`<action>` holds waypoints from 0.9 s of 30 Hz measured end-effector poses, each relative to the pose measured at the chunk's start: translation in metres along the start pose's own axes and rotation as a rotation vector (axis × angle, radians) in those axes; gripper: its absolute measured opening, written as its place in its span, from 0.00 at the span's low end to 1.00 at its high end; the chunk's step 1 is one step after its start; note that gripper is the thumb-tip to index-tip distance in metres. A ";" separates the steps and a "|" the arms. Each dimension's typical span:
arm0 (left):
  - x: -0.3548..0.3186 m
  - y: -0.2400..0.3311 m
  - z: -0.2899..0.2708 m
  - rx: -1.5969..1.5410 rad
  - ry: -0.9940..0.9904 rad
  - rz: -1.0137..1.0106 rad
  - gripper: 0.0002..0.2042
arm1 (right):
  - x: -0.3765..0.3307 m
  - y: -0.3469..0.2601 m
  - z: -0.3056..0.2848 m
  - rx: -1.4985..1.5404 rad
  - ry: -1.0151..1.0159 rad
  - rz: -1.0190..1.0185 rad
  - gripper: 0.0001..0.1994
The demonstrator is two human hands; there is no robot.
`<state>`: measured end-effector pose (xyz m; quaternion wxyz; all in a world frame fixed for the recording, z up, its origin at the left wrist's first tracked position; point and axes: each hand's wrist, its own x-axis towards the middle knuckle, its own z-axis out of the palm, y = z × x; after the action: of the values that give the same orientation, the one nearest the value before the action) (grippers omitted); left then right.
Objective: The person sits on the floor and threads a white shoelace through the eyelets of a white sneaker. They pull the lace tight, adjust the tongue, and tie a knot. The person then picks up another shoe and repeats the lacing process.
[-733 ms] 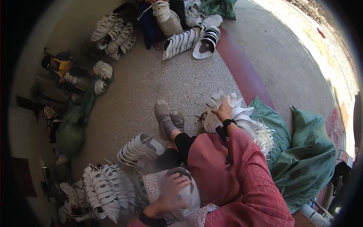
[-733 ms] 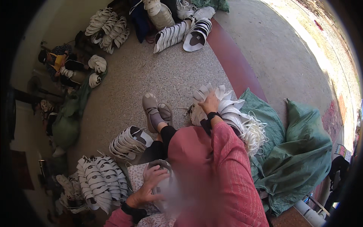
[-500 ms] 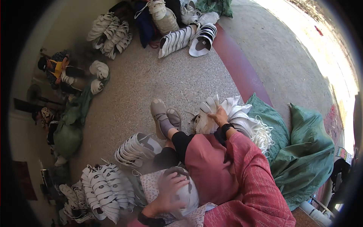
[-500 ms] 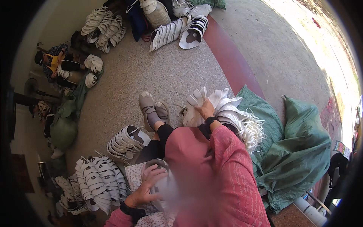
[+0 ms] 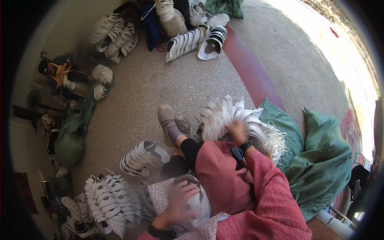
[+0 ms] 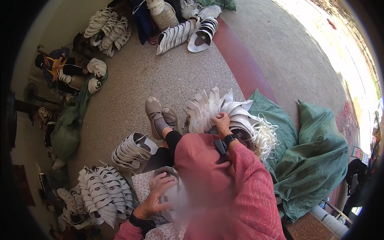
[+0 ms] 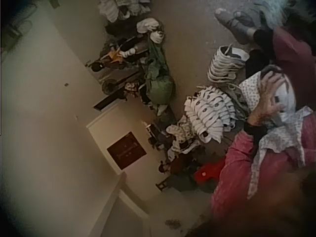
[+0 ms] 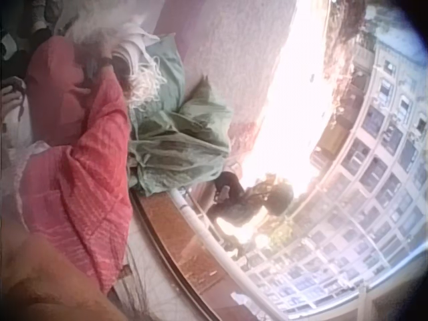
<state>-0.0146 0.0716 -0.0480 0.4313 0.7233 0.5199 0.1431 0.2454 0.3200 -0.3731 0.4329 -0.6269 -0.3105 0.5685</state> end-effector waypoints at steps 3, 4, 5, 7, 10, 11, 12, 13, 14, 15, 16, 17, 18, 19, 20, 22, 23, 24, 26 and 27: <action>0.001 0.001 0.000 -0.020 0.003 -0.002 0.38 | 0.010 0.003 0.014 -0.350 0.016 -0.165 0.35; 0.001 0.002 -0.001 -0.030 0.003 -0.004 0.38 | 0.013 0.005 0.020 -0.454 0.107 -0.266 0.35; 0.001 0.002 0.000 -0.024 0.004 -0.003 0.38 | 0.015 0.004 0.027 -0.563 0.200 -0.366 0.35; 0.002 0.001 0.000 -0.013 0.004 0.000 0.38 | 0.014 0.003 0.037 -0.663 0.187 -0.399 0.34; 0.002 0.000 0.001 -0.020 0.013 0.003 0.37 | 0.005 -0.011 0.041 -0.637 -0.132 -0.201 0.31; 0.003 0.000 0.000 -0.026 0.013 0.004 0.37 | 0.002 -0.008 0.046 -0.592 -0.185 -0.225 0.30; 0.003 0.001 -0.001 -0.031 0.013 0.004 0.37 | 0.001 -0.007 0.049 -0.613 -0.219 -0.231 0.31; 0.004 0.001 -0.001 -0.038 0.013 0.004 0.37 | 0.001 -0.006 0.052 -0.634 -0.254 -0.237 0.32; 0.004 0.001 -0.001 -0.041 0.012 -0.001 0.37 | -0.001 -0.007 0.058 -0.652 -0.294 -0.243 0.32; 0.003 0.000 0.000 -0.045 0.011 -0.006 0.36 | -0.009 -0.012 0.061 -0.569 -0.331 -0.250 0.37; 0.003 0.000 0.000 -0.050 0.010 -0.012 0.36 | -0.009 -0.006 0.065 -0.612 -0.339 -0.224 0.38; 0.005 0.000 -0.002 -0.017 0.003 0.012 0.36 | -0.002 0.009 0.072 -0.642 -0.338 -0.200 0.40; 0.005 -0.001 -0.003 0.016 0.003 0.029 0.35 | 0.001 0.013 0.081 -0.674 -0.348 -0.179 0.41; 0.006 -0.002 -0.004 0.048 0.003 0.046 0.34 | 0.006 0.016 0.084 -0.757 -0.341 -0.123 0.44; 0.005 -0.003 -0.003 0.029 0.000 0.032 0.34 | 0.006 0.013 0.090 -0.767 -0.337 -0.103 0.44; 0.004 -0.005 -0.001 -0.010 -0.006 0.003 0.34 | 0.007 0.008 0.102 -0.785 -0.328 -0.064 0.44; 0.004 -0.008 0.000 0.003 -0.015 0.010 0.34 | 0.009 0.008 0.109 -0.803 -0.301 -0.082 0.44; 0.004 -0.009 -0.001 0.001 -0.017 0.007 0.35 | 0.010 0.009 0.115 -0.771 -0.277 -0.112 0.43; 0.005 -0.009 -0.001 -0.007 -0.014 0.003 0.35 | 0.012 0.008 0.126 -0.711 -0.231 -0.176 0.41; 0.005 -0.010 -0.001 -0.018 -0.014 -0.001 0.35 | 0.012 0.007 0.126 -0.699 -0.249 -0.187 0.40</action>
<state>-0.0195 0.0777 -0.0565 0.4413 0.7201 0.5161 0.1426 0.1230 0.3514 -0.3825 0.2020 -0.6318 -0.5918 0.4580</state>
